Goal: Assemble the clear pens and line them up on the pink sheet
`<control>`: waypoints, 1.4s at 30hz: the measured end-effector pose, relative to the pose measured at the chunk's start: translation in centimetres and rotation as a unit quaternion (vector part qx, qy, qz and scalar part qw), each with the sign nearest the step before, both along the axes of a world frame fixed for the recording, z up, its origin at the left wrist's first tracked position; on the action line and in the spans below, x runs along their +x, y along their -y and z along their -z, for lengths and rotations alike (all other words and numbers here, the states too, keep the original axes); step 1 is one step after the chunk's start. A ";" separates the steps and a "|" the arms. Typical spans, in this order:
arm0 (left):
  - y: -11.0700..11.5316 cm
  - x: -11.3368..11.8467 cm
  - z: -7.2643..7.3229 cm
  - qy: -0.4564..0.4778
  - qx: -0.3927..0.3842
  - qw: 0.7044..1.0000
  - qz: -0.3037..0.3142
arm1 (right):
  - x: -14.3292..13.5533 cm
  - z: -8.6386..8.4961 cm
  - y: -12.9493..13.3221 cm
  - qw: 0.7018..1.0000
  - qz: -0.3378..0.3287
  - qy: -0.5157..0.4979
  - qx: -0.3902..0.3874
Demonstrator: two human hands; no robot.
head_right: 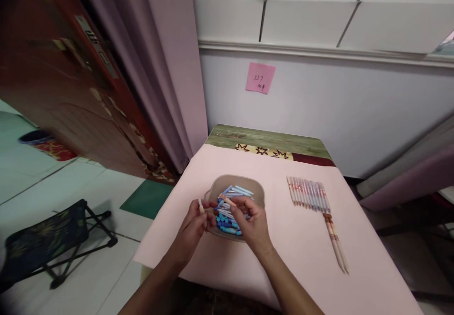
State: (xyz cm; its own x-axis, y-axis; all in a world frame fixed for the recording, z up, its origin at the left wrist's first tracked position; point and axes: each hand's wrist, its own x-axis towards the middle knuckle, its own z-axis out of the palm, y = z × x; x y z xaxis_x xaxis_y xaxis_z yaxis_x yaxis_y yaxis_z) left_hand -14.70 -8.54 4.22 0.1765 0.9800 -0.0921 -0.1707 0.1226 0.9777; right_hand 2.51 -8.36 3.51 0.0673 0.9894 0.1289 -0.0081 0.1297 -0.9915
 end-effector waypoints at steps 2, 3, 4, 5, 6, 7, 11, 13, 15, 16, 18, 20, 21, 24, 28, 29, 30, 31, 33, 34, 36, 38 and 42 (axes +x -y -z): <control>0.0 0.1 -0.3 -0.022 0.004 1.000 0.019 | 0.8 -0.4 0.0 0.999 -0.013 -0.027 -0.029; 0.0 0.1 -0.5 -0.043 0.011 0.999 0.030 | 1.0 -0.6 0.0 0.998 -0.021 -0.044 -0.042; 0.0 0.2 -0.8 -0.068 0.024 0.997 0.040 | 1.2 -0.9 0.0 0.996 -0.031 -0.058 -0.053; 0.0 0.2 -1.1 -0.094 0.042 0.994 0.047 | 1.2 -1.1 0.1 0.995 -0.038 -0.071 -0.062; 0.0 0.2 -1.3 -0.120 0.067 0.989 0.050 | 1.3 -1.3 0.1 0.993 -0.045 -0.081 -0.069; 0.0 0.2 -1.5 -0.147 0.095 0.983 0.048 | 1.3 -1.4 0.1 0.992 -0.049 -0.087 -0.073; -0.2 -0.3 -1.7 -0.263 0.214 0.941 0.002 | 1.7 -1.1 0.0 0.993 -0.047 -0.081 -0.072; -0.3 -0.5 -1.6 -0.306 0.250 0.918 -0.016 | 2.1 -0.7 -0.1 0.995 -0.043 -0.063 -0.066; -0.5 -0.7 -1.6 -0.337 0.274 0.900 -0.023 | 2.4 -0.4 -0.1 0.996 -0.039 -0.046 -0.059; -0.5 -0.8 -1.6 -0.350 0.284 0.893 -0.024 | 2.5 -0.2 -0.1 0.997 -0.038 -0.040 -0.056; -0.5 -0.7 -1.7 -0.371 0.299 0.879 -0.024 | 2.6 0.0 -0.2 0.997 -0.039 -0.031 -0.051; -0.5 -0.6 -1.7 -0.388 0.311 0.867 -0.024 | 2.6 0.1 -0.2 0.998 -0.038 -0.018 -0.046; -0.5 -0.6 -1.7 -0.395 0.316 0.863 -0.024 | 2.6 0.1 -0.2 0.998 -0.036 -0.010 -0.043; -0.4 -0.5 -1.7 -0.409 0.332 0.850 -0.022 | 2.7 0.1 -0.2 0.999 -0.028 0.014 -0.030; -0.6 -0.9 -1.8 -0.435 0.357 0.827 0.013 | 3.0 -0.4 -0.1 0.999 -0.020 0.049 -0.005; -0.6 -1.1 -1.9 -0.441 0.359 0.822 0.026 | 3.1 -0.5 -0.1 0.998 -0.014 0.054 -0.001; -0.7 -1.2 -2.0 -0.444 0.361 0.819 0.036 | 3.2 -0.7 0.0 0.998 -0.008 0.057 0.003; -0.8 -1.3 -2.2 -0.445 0.361 0.819 0.043 | 3.3 -0.9 0.0 0.998 0.000 0.057 0.005; -0.8 -1.3 -2.4 -0.440 0.360 0.821 0.051 | 3.4 -1.2 0.1 0.999 0.007 0.051 0.009; -0.8 -1.3 -2.5 -0.438 0.359 0.822 0.057 | 3.5 -1.3 0.2 0.999 0.004 0.049 0.009; -0.8 -1.3 -2.5 -0.440 0.356 0.821 0.072 | 3.6 -1.3 0.3 0.999 -0.010 0.048 0.005; -0.8 -1.1 -2.5 -0.449 0.353 0.816 0.089 | 3.8 -1.3 0.3 0.998 -0.025 0.056 0.000; -0.7 -0.9 -2.8 -0.466 0.314 0.821 0.104 | 4.0 -1.0 0.5 0.993 -0.054 0.107 -0.013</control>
